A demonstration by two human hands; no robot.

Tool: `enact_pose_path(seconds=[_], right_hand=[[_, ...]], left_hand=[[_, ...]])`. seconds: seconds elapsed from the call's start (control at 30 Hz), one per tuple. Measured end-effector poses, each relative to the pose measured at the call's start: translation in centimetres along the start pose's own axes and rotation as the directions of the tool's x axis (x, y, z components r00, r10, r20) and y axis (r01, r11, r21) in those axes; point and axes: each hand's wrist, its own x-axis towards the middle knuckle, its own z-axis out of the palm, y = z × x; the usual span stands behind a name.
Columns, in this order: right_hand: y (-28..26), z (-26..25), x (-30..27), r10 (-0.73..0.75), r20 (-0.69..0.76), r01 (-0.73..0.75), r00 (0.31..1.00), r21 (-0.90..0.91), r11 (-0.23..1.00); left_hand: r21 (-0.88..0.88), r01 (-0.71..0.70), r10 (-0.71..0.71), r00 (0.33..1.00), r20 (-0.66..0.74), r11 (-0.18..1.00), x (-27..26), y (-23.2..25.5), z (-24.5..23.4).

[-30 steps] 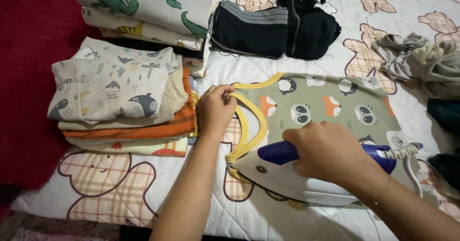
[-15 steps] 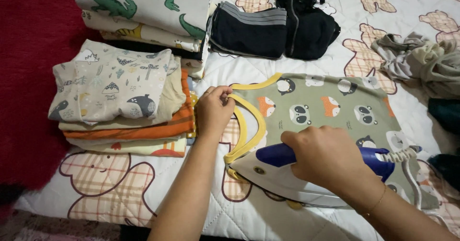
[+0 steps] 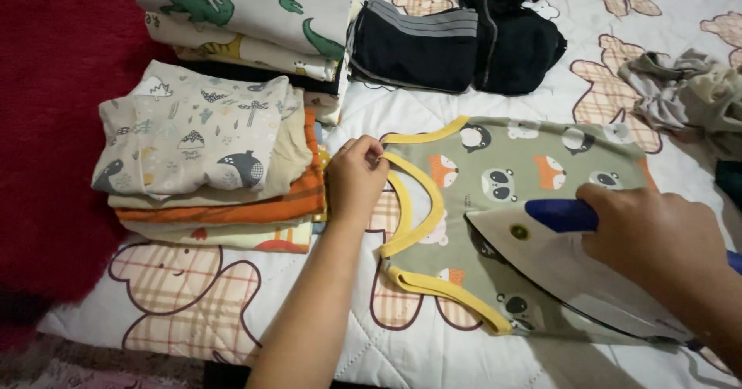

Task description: Ironing a baby garment on a bed.

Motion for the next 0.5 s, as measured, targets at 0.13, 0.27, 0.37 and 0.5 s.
enact_pose_path(seconds=[0.13, 0.27, 0.37, 0.5], right_hand=[[-1.8, -0.7, 2.0, 0.053, -0.148, -0.045, 0.988, 0.058, 0.997], [-5.4, -3.7, 5.2, 0.005, -0.223, 0.043, 0.975, 0.208, 0.977], [-8.0, -5.1, 8.1, -0.120, -0.395, 0.207, 0.911, 0.186, 0.961], [-10.0, -6.7, 10.2, -0.190, -0.418, 0.269, 0.889, 0.141, 0.953]], left_hand=[[0.000, 0.021, -0.021, 1.000, -0.002, 1.000, -0.1, 0.3, 0.2], [0.048, 0.008, -0.008, 1.000, -0.011, 0.999, 0.0, -0.3, 0.3], [0.078, -0.022, 0.024, 0.999, -0.025, 0.997, -0.1, -0.4, 0.5], [0.082, -0.012, 0.015, 0.999, -0.028, 0.997, 0.1, -0.8, 0.6]])
